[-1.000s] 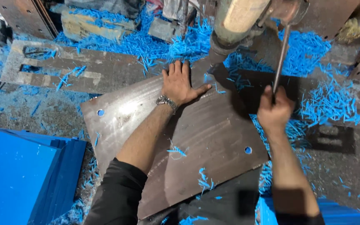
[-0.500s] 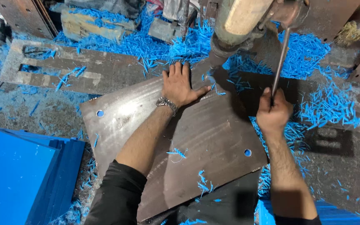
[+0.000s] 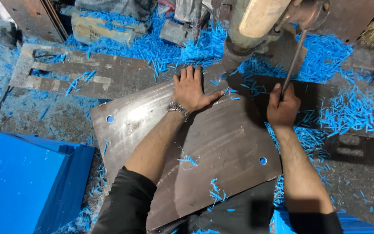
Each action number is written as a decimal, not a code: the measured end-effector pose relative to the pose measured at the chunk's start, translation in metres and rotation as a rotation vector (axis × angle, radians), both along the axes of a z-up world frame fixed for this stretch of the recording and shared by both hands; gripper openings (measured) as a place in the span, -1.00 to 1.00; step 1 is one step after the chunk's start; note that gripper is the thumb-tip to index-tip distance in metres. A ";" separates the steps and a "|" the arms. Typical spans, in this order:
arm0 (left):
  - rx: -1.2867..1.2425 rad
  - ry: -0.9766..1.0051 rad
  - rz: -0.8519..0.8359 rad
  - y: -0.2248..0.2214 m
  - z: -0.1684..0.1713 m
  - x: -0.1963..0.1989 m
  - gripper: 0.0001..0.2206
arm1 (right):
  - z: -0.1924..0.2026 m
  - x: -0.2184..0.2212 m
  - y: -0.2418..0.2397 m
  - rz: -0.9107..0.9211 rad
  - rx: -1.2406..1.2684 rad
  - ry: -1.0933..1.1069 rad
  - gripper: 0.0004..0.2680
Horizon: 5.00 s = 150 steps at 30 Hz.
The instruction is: Using a drill press to create holes in plastic plates on a factory floor.
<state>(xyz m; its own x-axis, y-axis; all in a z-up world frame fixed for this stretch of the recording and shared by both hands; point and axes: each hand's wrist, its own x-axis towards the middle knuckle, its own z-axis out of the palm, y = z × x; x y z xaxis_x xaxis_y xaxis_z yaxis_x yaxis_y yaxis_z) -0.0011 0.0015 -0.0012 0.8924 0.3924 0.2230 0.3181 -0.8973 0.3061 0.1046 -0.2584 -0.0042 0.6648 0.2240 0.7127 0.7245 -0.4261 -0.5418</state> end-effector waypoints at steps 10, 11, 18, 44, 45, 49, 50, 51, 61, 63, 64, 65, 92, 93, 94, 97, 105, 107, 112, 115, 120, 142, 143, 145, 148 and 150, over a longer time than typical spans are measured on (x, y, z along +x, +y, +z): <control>-0.035 -0.008 -0.006 0.001 -0.004 0.002 0.03 | 0.000 0.009 -0.001 0.118 0.023 0.151 -0.85; -0.035 -0.008 -0.005 -0.001 -0.004 0.001 0.02 | -0.004 0.010 -0.003 0.109 0.024 0.173 -0.84; -0.020 -0.012 -0.013 0.002 -0.001 0.003 0.00 | -0.048 0.056 -0.010 0.086 0.014 0.389 -0.81; -0.049 0.019 -0.011 -0.001 0.008 0.003 -0.02 | -0.073 0.114 0.014 0.231 0.117 0.364 -0.65; -0.059 0.025 -0.023 -0.001 0.008 0.002 -0.02 | -0.077 0.114 0.010 0.312 0.217 0.442 -0.58; -0.063 0.041 -0.029 -0.002 0.011 -0.001 -0.02 | -0.077 0.127 0.029 0.063 -0.060 0.173 -0.66; -0.057 0.037 -0.026 -0.002 0.010 0.000 -0.02 | -0.077 0.131 0.030 0.077 -0.022 0.216 -0.69; -0.051 0.033 -0.023 -0.002 0.010 0.001 -0.01 | -0.078 0.135 0.032 0.091 0.017 0.259 -0.72; -0.026 -0.006 -0.010 -0.003 0.006 0.001 -0.03 | -0.061 0.133 0.047 0.031 0.036 0.231 -0.77; -0.010 -0.025 -0.006 -0.002 0.004 0.002 -0.03 | -0.058 0.118 0.042 0.061 0.100 0.243 -0.79; -0.008 -0.026 -0.002 -0.002 0.006 0.003 -0.03 | -0.053 0.128 0.047 0.066 0.101 0.242 -0.79; -0.019 -0.017 -0.008 -0.002 0.008 0.003 -0.03 | -0.048 0.138 0.052 0.137 0.125 0.211 -0.78; -0.041 0.021 0.001 -0.003 0.016 0.001 -0.02 | -0.115 0.265 0.078 0.207 0.188 0.170 -0.81; -0.030 0.002 0.000 -0.003 0.014 0.002 -0.02 | -0.126 0.291 0.082 0.272 0.239 0.204 -0.80; -0.029 -0.001 0.001 -0.002 0.012 0.003 -0.02 | -0.120 0.285 0.081 0.273 0.240 0.201 -0.80; -0.022 -0.019 -0.007 -0.002 0.005 0.000 -0.01 | -0.110 0.260 0.080 0.166 0.052 0.222 -0.81; -0.057 -0.027 -0.025 -0.002 0.014 0.001 0.01 | -0.128 0.304 0.085 0.610 0.556 0.300 -0.72; -0.053 -0.025 -0.021 -0.002 0.011 0.001 0.00 | -0.107 0.284 0.090 0.616 0.582 0.263 -0.72; -0.049 -0.013 -0.016 0.000 0.013 0.002 0.00 | -0.220 0.406 0.088 0.752 0.745 0.365 -0.70; -0.086 -0.008 -0.024 -0.002 0.011 -0.002 0.00 | -0.208 0.370 0.087 0.864 0.886 0.374 -0.62; -0.073 0.046 -0.005 0.000 0.016 0.002 0.01 | -0.159 0.391 0.097 2.266 0.612 0.617 -0.41; -0.121 -0.013 -0.015 0.005 0.007 0.001 0.01 | -0.056 0.097 -0.024 0.058 -0.360 0.296 -0.60; -0.114 -0.015 -0.016 0.004 0.006 0.000 0.02 | -0.052 0.070 -0.049 0.084 -0.329 0.227 -0.65; -0.103 -0.032 -0.020 0.008 0.005 0.006 0.02 | -0.029 0.037 -0.088 0.105 -0.293 0.144 -0.69; -0.011 0.022 -0.032 0.006 -0.003 0.006 0.09 | 0.034 0.010 -0.115 0.175 -0.036 0.113 -0.69; -0.008 0.015 -0.030 0.004 -0.002 0.005 0.08 | 0.103 0.016 -0.091 0.471 0.226 -0.088 -0.41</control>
<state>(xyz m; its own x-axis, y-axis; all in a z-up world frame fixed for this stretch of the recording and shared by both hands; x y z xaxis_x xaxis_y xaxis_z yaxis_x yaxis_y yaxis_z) 0.0042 0.0059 -0.0029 0.9068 0.3676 0.2064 0.2961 -0.9039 0.3088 0.1207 -0.3489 0.0984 0.4643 0.3180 0.8266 0.8563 0.0773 -0.5107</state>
